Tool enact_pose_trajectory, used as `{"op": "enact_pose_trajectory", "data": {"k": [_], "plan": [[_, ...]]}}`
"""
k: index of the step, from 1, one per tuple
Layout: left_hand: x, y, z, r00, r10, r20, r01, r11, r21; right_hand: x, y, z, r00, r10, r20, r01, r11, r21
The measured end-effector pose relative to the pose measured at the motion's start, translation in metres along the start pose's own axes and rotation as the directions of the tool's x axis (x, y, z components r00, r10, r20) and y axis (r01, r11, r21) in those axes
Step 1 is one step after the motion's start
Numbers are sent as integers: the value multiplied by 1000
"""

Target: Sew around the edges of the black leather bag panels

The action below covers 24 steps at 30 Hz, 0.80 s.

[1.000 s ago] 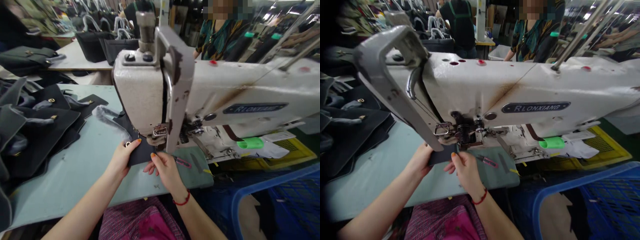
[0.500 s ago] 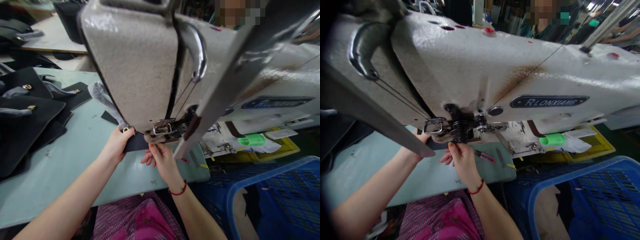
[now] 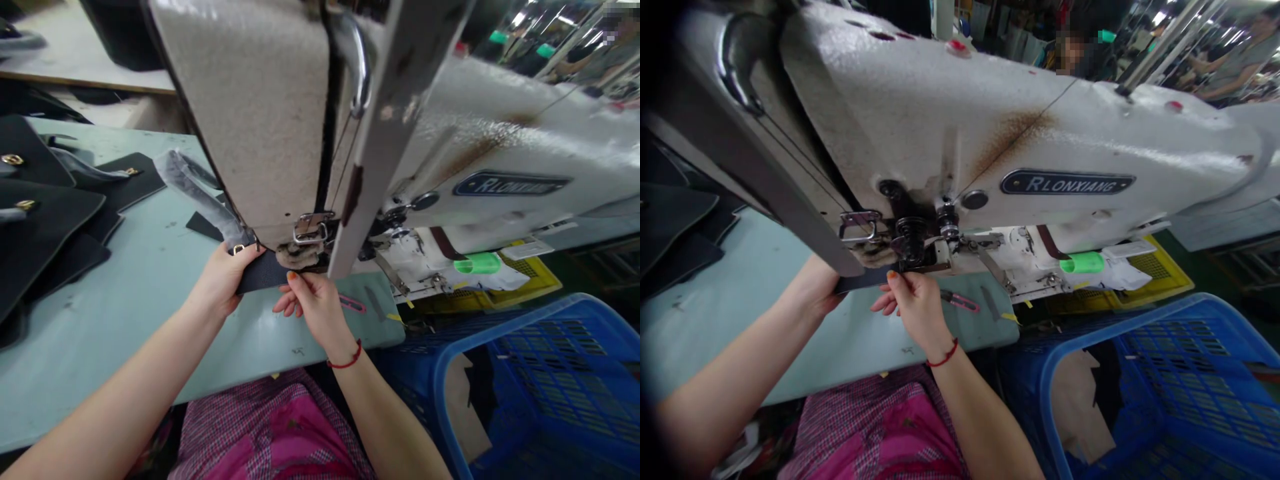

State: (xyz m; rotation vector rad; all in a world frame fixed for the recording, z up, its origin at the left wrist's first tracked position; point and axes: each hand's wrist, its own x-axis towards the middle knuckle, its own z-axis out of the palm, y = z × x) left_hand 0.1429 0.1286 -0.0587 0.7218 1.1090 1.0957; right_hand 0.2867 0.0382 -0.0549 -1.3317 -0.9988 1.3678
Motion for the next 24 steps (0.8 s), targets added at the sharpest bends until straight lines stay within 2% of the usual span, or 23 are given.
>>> {"op": "enact_pose_trajectory", "data": {"k": [2, 5, 9, 11, 14, 21, 24], "plan": [[-1, 3, 0, 999, -9, 53, 8, 1000, 4, 0, 0, 1, 1000, -15, -15, 15, 1000, 7], [-7, 9, -5, 985, -138, 107, 138, 990, 3, -1, 0, 3, 998, -44, -41, 44, 999, 14], [-18, 13, -19, 913, -379, 151, 379, 925, 32, -3, -2, 6, 997, -50, -62, 49, 999, -16], [-20, 13, -25, 884, -441, 154, 436, 897, 66, -5, -4, 6, 997, -38, -61, 37, 999, -24], [-18, 17, -28, 893, -428, 138, 411, 901, 135, -8, -6, 5, 998, -46, -47, 46, 999, -7], [-13, 25, -26, 949, -238, 208, 170, 938, 301, -10, -2, 9, 997, -39, -65, 41, 999, 32], [-14, 24, -25, 958, -205, 201, 138, 942, 305, -9, 1, 11, 996, -36, -76, 40, 998, 42]]}}
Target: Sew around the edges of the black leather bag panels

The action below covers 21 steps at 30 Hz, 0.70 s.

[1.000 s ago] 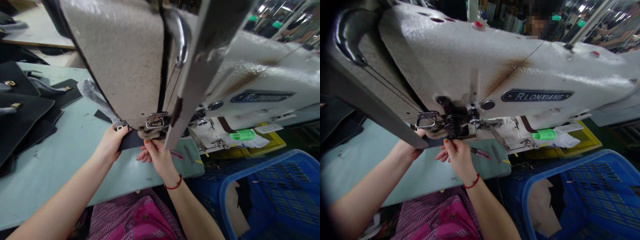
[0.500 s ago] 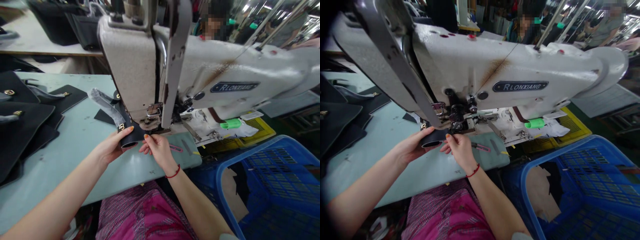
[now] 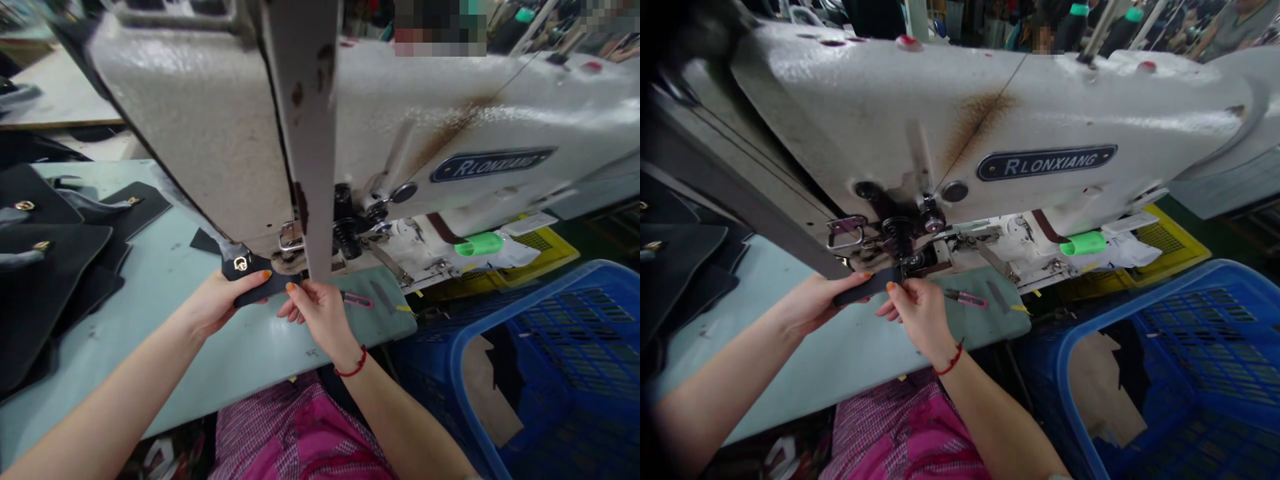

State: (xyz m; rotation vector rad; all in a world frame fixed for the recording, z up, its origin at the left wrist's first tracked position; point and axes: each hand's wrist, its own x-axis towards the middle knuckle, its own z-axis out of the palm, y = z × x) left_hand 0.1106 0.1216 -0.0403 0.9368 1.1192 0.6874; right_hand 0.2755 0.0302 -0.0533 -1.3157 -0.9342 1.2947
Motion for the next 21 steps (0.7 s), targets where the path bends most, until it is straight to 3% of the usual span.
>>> {"op": "enact_pose_trajectory", "data": {"k": [12, 21], "plan": [[5, 1, 2, 999, 20, -37, -21, 999, -50, 3, -2, 9, 997, 23, -75, -22, 1000, 22], [9, 5, 1, 998, 56, -13, -57, 997, -46, 8, 13, 34, 983, 102, -156, -69, 977, 201]]}}
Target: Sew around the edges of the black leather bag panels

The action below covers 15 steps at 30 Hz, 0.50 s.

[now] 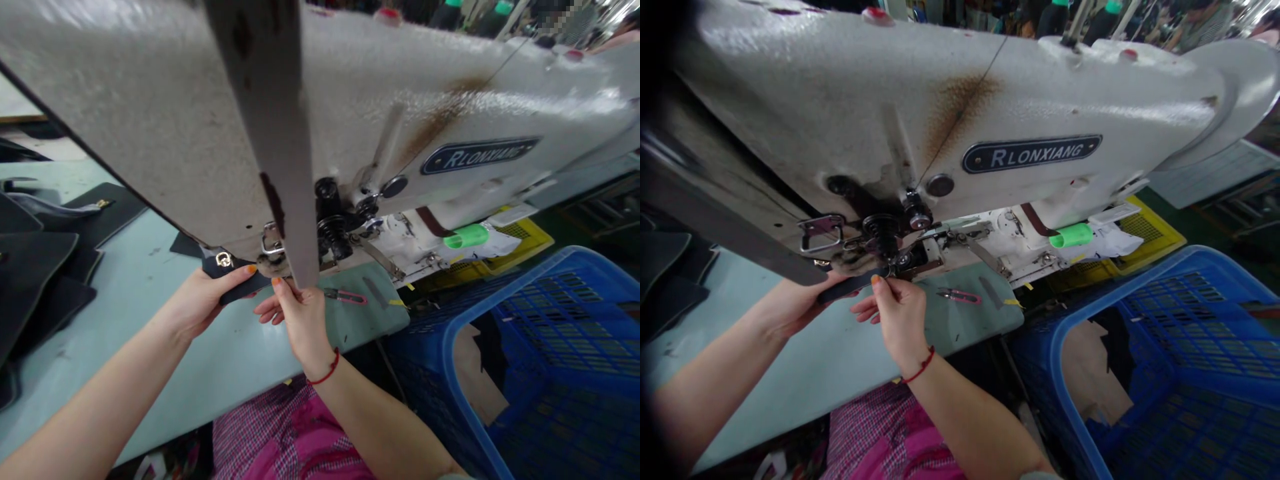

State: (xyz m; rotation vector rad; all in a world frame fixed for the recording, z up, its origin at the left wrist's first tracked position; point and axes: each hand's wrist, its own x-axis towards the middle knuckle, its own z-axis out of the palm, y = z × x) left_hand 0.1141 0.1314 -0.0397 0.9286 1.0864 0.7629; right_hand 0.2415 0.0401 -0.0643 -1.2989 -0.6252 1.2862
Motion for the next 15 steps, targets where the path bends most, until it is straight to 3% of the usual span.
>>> {"op": "enact_pose_trajectory", "data": {"k": [8, 15], "plan": [[3, -6, -5, 999, 35, -16, -34, 999, 29, 1, 3, 15, 997, 11, -74, -4, 996, 84], [-9, -8, 5, 994, 58, -96, -65, 995, -73, 1, -1, 19, 993, 16, -114, -1, 992, 130]]}}
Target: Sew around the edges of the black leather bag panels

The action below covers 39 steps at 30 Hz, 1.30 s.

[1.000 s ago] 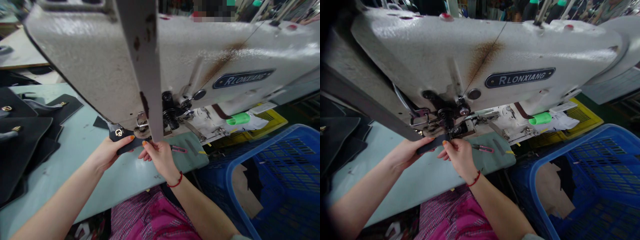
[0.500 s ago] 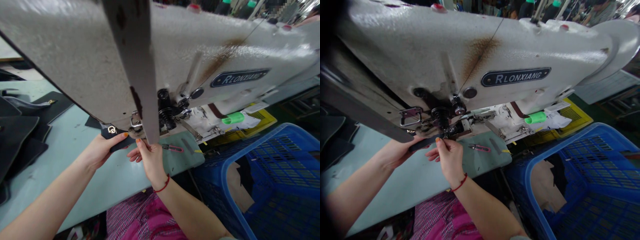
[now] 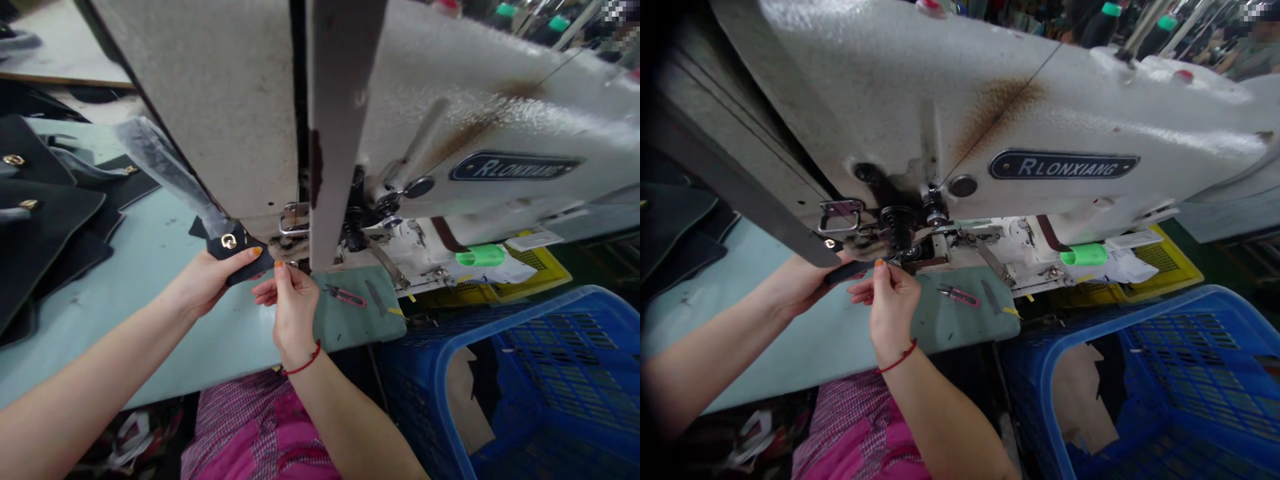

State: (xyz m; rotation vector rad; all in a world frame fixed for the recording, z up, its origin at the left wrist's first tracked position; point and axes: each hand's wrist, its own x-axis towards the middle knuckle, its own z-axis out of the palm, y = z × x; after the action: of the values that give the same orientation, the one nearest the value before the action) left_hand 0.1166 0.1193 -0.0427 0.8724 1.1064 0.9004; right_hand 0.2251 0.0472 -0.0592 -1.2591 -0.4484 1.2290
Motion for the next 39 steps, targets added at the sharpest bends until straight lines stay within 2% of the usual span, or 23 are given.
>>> {"op": "enact_pose_trajectory", "data": {"k": [6, 10, 14, 18, 25, 28, 30, 33, 36, 39], "plan": [[-17, -8, 11, 990, 23, -138, -42, 990, -138, -1, -5, -3, 1000, 13, 1, -13, 998, 66], [-25, -19, 21, 978, 89, -186, -126, 972, -197, -1, -9, -9, 999, 22, 31, -23, 999, 29], [-34, -27, 34, 957, 99, -273, -172, 952, -255, 1, -13, -16, 997, 20, 72, -17, 999, -37], [-43, -35, 49, 907, 111, -406, -242, 927, -287, 3, -17, -23, 994, 32, 106, -21, 995, -96], [-55, -58, 83, 809, 146, -569, -391, 856, -337, 7, -29, -38, 982, 48, 185, -12, 982, -191], [-62, -66, 105, 747, 86, -659, -427, 822, -377, 11, -35, -46, 973, 64, 223, -10, 973, -233], [-67, -71, 118, 724, 36, -688, -431, 803, -412, 14, -39, -51, 968, 63, 245, 7, 961, -277], [-73, -78, 132, 738, 36, -674, -429, 795, -428, 17, -45, -57, 960, 28, 279, 69, 940, -334], [-74, -83, 136, 765, 67, -640, -415, 811, -411, 16, -52, -65, 946, -18, 322, 146, 915, -377], [-75, -89, 134, 816, 54, -575, -342, 848, -405, 7, -56, -86, 943, -48, 331, 209, 858, -470]]}}
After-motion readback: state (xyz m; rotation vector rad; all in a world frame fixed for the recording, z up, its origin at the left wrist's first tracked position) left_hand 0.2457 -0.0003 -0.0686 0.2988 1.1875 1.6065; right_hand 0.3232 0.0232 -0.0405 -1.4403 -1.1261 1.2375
